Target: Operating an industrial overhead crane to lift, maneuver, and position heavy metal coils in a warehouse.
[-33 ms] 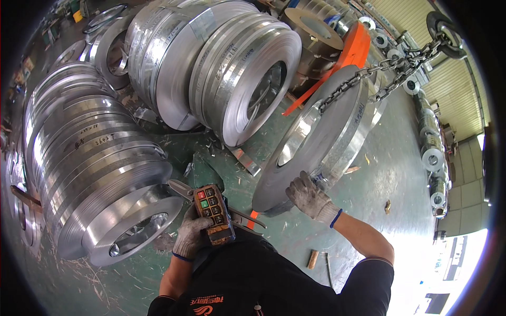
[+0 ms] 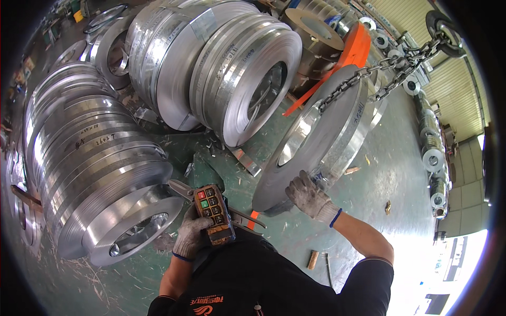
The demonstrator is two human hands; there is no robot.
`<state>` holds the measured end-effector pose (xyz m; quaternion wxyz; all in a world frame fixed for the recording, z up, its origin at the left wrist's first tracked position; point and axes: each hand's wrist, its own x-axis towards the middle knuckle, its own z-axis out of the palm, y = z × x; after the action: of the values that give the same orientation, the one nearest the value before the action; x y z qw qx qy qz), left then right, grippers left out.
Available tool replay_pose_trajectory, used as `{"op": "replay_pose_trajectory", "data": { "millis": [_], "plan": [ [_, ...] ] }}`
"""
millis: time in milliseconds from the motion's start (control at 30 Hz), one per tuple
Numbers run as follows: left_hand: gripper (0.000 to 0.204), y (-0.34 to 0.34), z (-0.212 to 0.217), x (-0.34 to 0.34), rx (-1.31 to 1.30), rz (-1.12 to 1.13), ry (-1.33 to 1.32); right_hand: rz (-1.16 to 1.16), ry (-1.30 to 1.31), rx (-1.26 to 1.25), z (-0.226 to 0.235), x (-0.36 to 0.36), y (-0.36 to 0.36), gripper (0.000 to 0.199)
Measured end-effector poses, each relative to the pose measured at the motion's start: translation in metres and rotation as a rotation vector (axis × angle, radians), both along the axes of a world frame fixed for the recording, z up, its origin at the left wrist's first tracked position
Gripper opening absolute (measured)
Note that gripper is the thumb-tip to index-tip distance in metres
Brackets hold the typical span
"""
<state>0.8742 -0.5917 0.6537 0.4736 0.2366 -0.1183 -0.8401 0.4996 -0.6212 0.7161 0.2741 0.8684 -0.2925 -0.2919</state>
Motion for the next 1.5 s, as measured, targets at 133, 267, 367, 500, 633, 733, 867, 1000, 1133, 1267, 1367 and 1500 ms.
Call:
{"op": "replay_pose_trajectory", "data": {
  "millis": [133, 267, 367, 500, 633, 733, 867, 1000, 1133, 1267, 1367, 1500],
  "plan": [
    [0.093, -0.001, 0.005, 0.001, -0.009, 0.006, -0.004, 0.000, 0.010, -0.043, -0.006, 0.003, -0.013, 0.024],
    [0.097, 0.000, 0.008, 0.004, 0.007, 0.010, -0.074, -0.053, 0.005, 0.004, 0.003, 0.008, -0.029, 0.024],
    [0.097, -0.001, 0.013, 0.006, 0.022, 0.032, -0.120, -0.076, -0.069, 0.000, 0.004, 0.006, -0.041, 0.029],
    [0.097, -0.005, 0.014, 0.010, 0.000, 0.018, -0.069, -0.034, -0.014, -0.036, 0.001, 0.009, -0.059, 0.028],
    [0.089, -0.007, 0.013, 0.013, -0.002, 0.041, -0.036, -0.049, -0.068, -0.023, 0.000, 0.011, -0.078, 0.027],
    [0.089, -0.012, 0.018, 0.013, -0.014, 0.029, -0.024, -0.078, -0.004, -0.027, 0.002, 0.014, -0.091, 0.030],
    [0.088, -0.013, 0.024, 0.013, -0.028, 0.040, -0.040, -0.074, -0.042, -0.044, 0.006, 0.019, -0.107, 0.029],
    [0.096, -0.018, 0.028, 0.013, 0.022, 0.036, -0.134, -0.176, -0.154, -0.049, 0.028, 0.027, -0.114, 0.037],
    [0.091, -0.028, 0.028, 0.005, -0.002, 0.142, -0.219, -0.169, -0.407, 0.250, 0.055, 0.027, -0.144, 0.074],
    [0.080, -0.042, 0.055, -0.027, 0.088, 0.198, -0.323, -0.139, -0.821, -0.129, 0.069, -0.047, -0.191, 0.080],
    [0.069, -0.056, 0.055, -0.055, 0.141, 0.272, -0.322, -0.027, -0.911, -0.338, 0.077, -0.072, -0.233, 0.079],
    [0.052, -0.068, 0.047, -0.091, 0.204, 0.340, -0.451, 0.097, -1.004, -0.324, 0.080, -0.076, -0.254, 0.069]
  ]
}}
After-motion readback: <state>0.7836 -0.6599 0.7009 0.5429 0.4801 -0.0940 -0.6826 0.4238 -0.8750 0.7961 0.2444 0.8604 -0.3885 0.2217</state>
